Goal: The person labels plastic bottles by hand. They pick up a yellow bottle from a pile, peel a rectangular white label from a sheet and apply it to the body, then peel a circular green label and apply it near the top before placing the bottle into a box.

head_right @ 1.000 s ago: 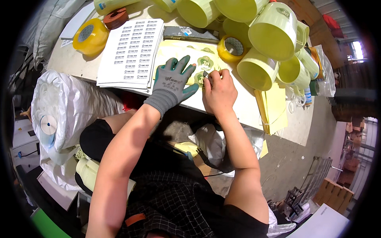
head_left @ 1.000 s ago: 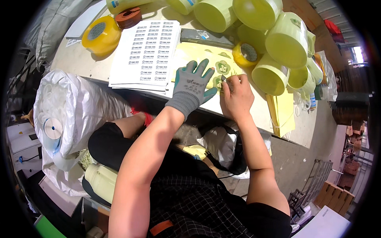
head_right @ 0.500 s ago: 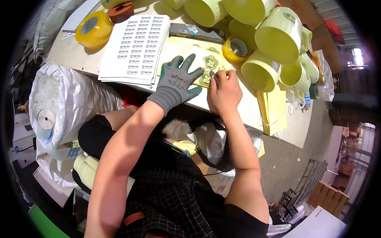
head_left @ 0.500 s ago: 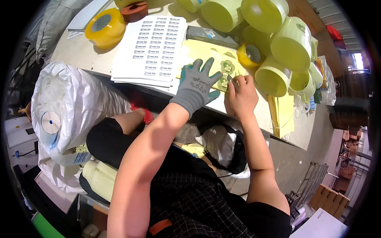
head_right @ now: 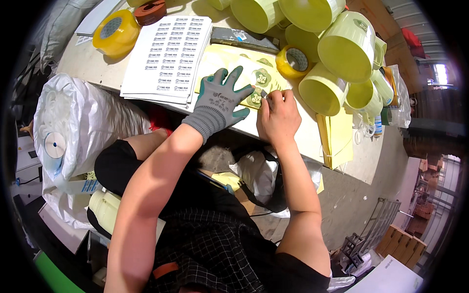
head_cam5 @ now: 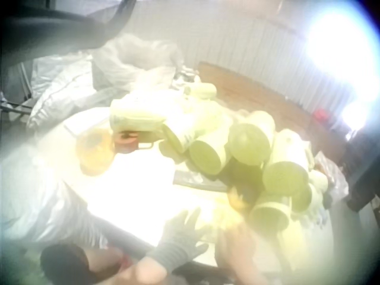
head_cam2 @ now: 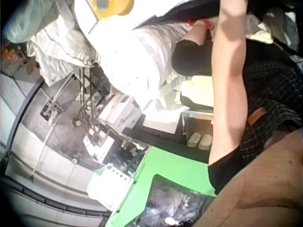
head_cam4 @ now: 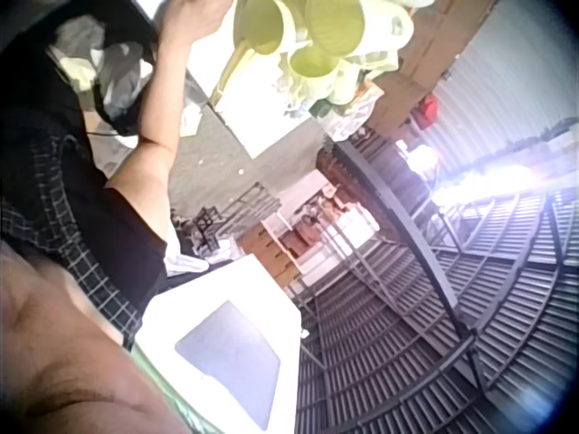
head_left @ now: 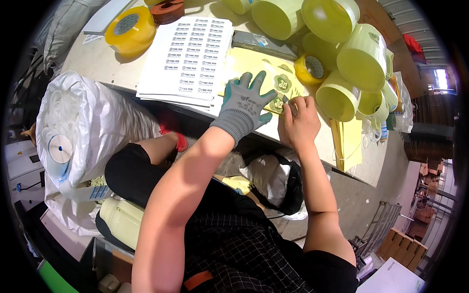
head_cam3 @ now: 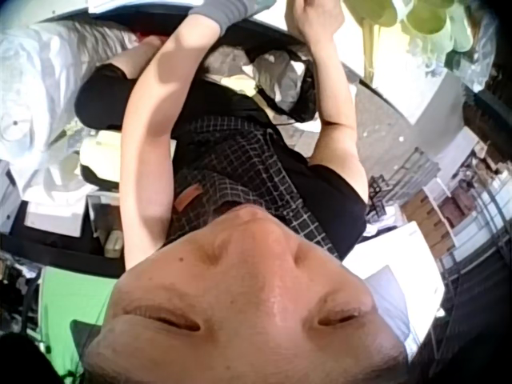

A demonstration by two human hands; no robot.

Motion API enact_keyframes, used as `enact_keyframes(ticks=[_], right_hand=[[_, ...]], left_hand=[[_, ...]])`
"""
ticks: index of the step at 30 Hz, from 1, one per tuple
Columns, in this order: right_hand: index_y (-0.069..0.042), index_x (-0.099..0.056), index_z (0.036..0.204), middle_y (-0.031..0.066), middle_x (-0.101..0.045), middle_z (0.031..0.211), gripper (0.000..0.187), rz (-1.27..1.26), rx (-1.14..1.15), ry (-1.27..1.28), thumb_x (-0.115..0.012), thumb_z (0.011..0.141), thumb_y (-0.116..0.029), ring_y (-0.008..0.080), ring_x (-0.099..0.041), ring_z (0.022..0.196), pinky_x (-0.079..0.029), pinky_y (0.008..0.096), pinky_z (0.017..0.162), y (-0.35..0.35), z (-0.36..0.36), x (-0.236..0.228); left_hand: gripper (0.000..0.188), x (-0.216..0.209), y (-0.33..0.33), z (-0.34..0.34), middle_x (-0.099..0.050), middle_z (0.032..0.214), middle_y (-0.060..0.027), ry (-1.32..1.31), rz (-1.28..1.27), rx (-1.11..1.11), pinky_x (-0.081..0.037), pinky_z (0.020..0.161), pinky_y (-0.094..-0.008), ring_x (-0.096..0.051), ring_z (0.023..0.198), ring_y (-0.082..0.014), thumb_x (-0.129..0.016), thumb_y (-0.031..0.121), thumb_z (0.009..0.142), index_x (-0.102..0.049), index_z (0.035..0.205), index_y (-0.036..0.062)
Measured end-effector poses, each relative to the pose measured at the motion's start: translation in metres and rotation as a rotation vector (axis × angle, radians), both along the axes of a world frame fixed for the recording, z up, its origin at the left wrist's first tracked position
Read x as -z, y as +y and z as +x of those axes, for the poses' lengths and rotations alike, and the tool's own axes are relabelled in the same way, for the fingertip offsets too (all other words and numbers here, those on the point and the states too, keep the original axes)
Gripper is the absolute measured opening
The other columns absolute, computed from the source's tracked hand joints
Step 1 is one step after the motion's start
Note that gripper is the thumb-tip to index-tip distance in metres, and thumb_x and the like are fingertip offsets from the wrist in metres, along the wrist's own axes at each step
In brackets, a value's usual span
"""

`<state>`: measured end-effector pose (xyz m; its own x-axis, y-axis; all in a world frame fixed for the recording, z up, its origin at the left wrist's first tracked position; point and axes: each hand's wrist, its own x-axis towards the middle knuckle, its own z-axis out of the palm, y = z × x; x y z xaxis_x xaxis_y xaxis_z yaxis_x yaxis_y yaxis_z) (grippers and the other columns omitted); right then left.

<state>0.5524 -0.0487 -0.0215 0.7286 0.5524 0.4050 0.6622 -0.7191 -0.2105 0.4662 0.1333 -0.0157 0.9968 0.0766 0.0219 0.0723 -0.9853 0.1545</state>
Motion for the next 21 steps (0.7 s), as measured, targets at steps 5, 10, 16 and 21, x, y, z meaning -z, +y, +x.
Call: enact_keyframes(ticks=[5,10,16,21], right_hand=[[-0.017,-0.071,0.11,0.0071,-0.06,0.102,0.021,0.012,-0.021,-0.023,-0.077,0.09,-0.022,0.0297,-0.066,0.093,-0.054,0.0426,0.071,0.005,0.008,0.0],[-0.018,-0.075,0.125,0.0058,-0.062,0.101,0.03,-0.148,-0.151,-0.031,-0.071,0.096,-0.015,0.0243,-0.064,0.093,-0.053,0.0405,0.073,-0.001,0.024,-0.011],[-0.001,-0.069,0.136,-0.0037,-0.056,0.094,0.033,0.842,-0.112,0.615,-0.06,0.108,-0.015,0.0039,-0.044,0.075,-0.038,0.0214,0.066,0.027,0.008,-0.08],[0.001,-0.065,0.14,0.0083,-0.062,0.108,0.036,0.629,-0.403,0.468,-0.055,0.107,-0.008,0.0171,-0.056,0.102,-0.046,0.0305,0.094,0.057,-0.06,-0.07]], left_hand=[[0.067,0.001,-0.001,0.0,-0.034,0.167,-0.0126,-0.005,0.017,0.004,-0.039,0.107,-0.0561,-0.038,0.145,-0.0396,-0.069,0.059,0.089,-0.054,0.151,0.0387],[0.066,0.0,-0.004,0.004,-0.034,0.167,-0.0126,0.017,-0.005,0.011,-0.039,0.108,-0.057,-0.038,0.145,-0.04,-0.07,0.058,0.088,-0.055,0.15,0.0382],[0.065,-0.009,0.003,0.004,-0.043,0.161,-0.0135,0.044,0.01,0.004,-0.038,0.111,-0.0562,-0.044,0.142,-0.0383,-0.068,0.054,0.09,-0.057,0.149,0.0301],[0.034,-0.017,-0.046,-0.048,-0.072,0.117,-0.0046,0.171,0.116,0.102,-0.045,0.099,-0.047,-0.062,0.113,-0.028,-0.061,0.04,0.095,-0.077,0.117,0.0192]])
